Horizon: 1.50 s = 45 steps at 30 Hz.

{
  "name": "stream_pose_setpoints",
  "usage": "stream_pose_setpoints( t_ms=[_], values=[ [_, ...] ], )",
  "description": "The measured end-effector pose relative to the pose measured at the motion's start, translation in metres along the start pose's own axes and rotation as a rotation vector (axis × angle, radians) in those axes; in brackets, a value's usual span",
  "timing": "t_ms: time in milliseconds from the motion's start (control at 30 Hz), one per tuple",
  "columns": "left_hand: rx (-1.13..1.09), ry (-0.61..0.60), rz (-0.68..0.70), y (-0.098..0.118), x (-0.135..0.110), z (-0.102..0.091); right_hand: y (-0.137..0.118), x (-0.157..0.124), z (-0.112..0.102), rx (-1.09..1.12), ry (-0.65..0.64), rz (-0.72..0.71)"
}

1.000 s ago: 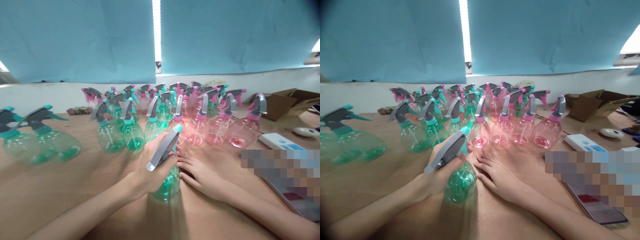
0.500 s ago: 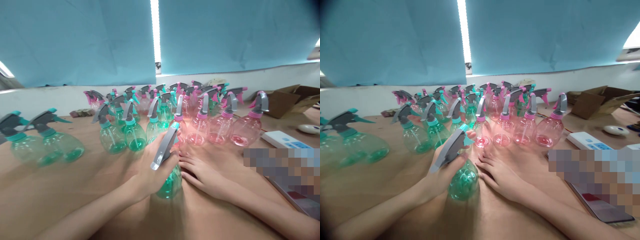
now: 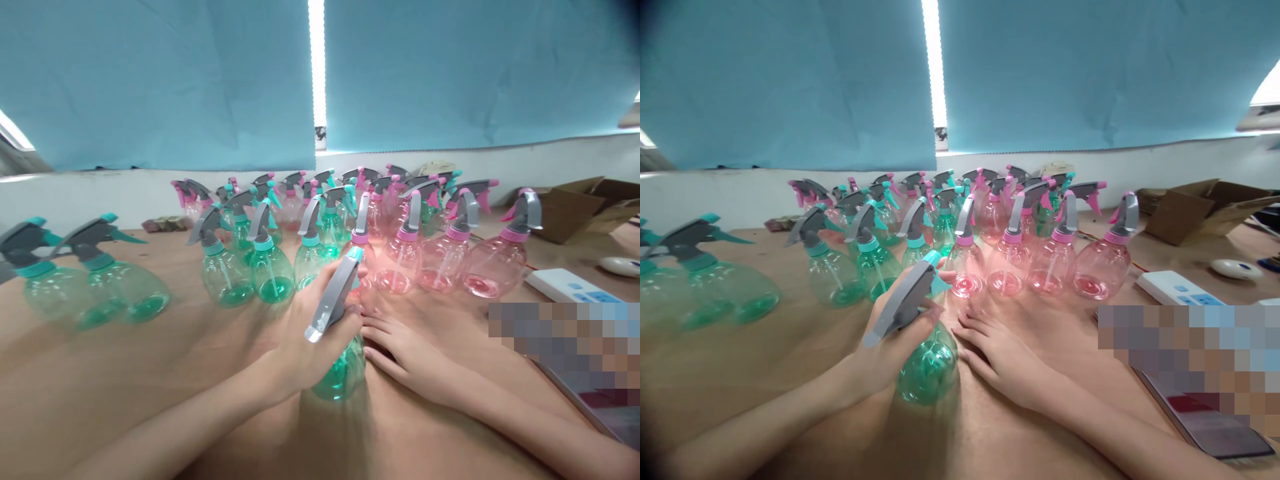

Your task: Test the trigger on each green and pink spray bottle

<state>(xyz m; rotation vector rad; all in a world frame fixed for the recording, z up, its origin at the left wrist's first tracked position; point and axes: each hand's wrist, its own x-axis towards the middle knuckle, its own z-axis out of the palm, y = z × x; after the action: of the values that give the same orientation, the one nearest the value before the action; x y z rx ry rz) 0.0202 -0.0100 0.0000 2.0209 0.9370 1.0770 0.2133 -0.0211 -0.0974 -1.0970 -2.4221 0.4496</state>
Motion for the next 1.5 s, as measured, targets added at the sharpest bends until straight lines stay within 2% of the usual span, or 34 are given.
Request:
stream_pose_setpoints(
  t_ms=[467,800,1000,1500],
  values=[
    [0.005,0.028,0.079,-0.0059,0.0015,0.0011,-0.0019,-0.0012,-0.0034,-0.003,-0.016,0.011],
    [0.009,0.009,0.047,-0.0032,0.0010,0.0003,-0.0029,-0.0018,-0.0045,-0.008,-0.028,0.013],
    [-0.009,-0.024,0.041,-0.0047,0.0001,-0.0001,-0.0033,-0.0033,-0.0047,0.025,0.012,0.016],
    [-0.015,-0.004,0.023,-0.0024,0.0021,-0.0019,-0.0026,-0.0048,-0.0051,0.026,0.006,0.041]
  ],
)
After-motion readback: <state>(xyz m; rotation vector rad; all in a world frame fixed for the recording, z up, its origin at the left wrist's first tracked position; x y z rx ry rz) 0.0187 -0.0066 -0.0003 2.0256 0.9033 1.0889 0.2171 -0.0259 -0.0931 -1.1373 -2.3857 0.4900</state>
